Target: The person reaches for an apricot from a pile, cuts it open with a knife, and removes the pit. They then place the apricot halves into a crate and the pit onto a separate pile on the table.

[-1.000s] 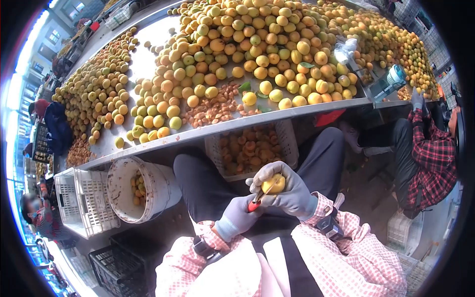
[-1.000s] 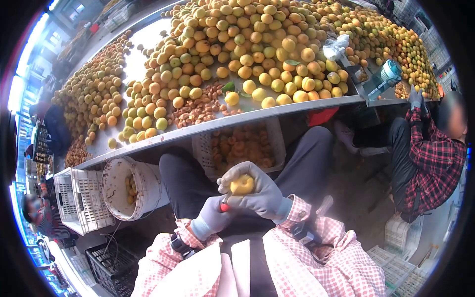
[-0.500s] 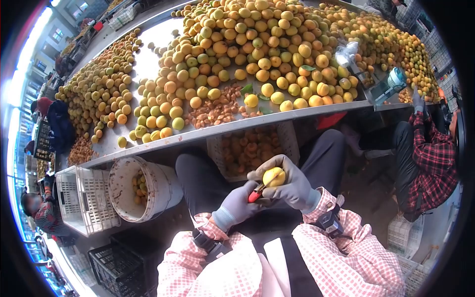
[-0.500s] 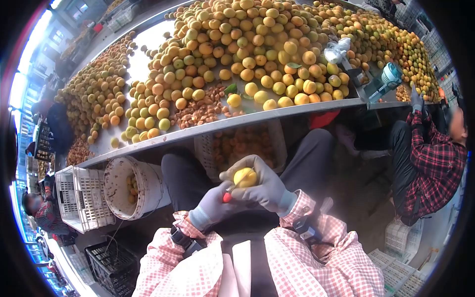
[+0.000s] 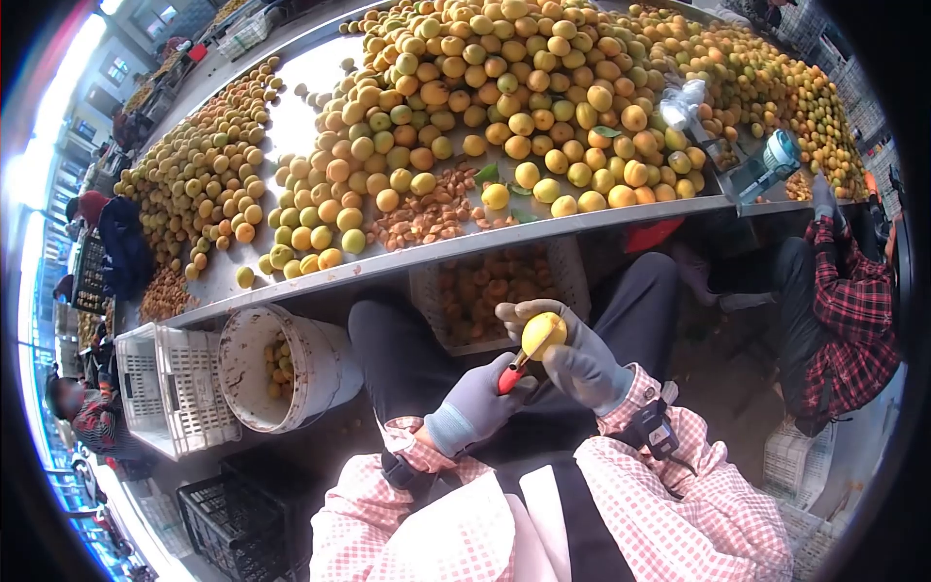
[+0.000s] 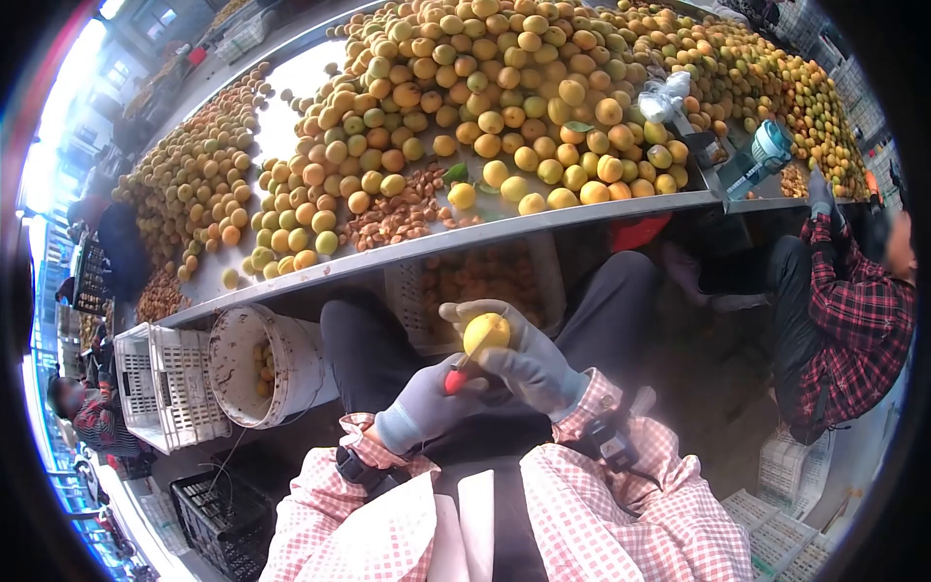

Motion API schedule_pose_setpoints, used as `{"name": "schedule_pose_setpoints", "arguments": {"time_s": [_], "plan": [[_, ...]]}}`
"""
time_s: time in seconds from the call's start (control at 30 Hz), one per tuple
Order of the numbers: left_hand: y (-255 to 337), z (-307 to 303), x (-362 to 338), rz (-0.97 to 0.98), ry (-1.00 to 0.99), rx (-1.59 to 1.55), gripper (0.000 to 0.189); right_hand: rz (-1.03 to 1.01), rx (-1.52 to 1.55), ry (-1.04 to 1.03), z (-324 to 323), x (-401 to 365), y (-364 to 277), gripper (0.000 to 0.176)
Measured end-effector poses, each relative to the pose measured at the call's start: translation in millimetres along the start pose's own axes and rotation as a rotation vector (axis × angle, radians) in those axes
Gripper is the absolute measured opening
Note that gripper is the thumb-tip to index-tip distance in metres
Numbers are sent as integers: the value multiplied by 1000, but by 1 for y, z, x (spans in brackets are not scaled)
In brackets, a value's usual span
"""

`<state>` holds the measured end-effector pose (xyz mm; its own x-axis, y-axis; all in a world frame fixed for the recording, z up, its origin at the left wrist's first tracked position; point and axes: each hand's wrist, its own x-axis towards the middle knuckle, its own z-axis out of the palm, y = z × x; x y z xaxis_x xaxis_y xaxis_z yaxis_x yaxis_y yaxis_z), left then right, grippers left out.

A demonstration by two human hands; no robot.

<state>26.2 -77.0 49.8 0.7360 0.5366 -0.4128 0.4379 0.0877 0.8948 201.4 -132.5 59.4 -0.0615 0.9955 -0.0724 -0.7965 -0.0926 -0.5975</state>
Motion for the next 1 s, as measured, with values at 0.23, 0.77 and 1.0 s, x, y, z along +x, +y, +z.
{"name": "schedule_pose_setpoints", "arguments": {"time_s": [0.23,0.77,1.0], "plan": [[13,5,2,-163,-45,-266,16,-68,-177,158,-8,-4,-2,62],[9,17,8,-98,69,-125,17,-97,-225,270,-15,-5,18,55],[-5,15,10,-75,58,-63,18,-18,-260,308,-7,-8,4,50]]}}
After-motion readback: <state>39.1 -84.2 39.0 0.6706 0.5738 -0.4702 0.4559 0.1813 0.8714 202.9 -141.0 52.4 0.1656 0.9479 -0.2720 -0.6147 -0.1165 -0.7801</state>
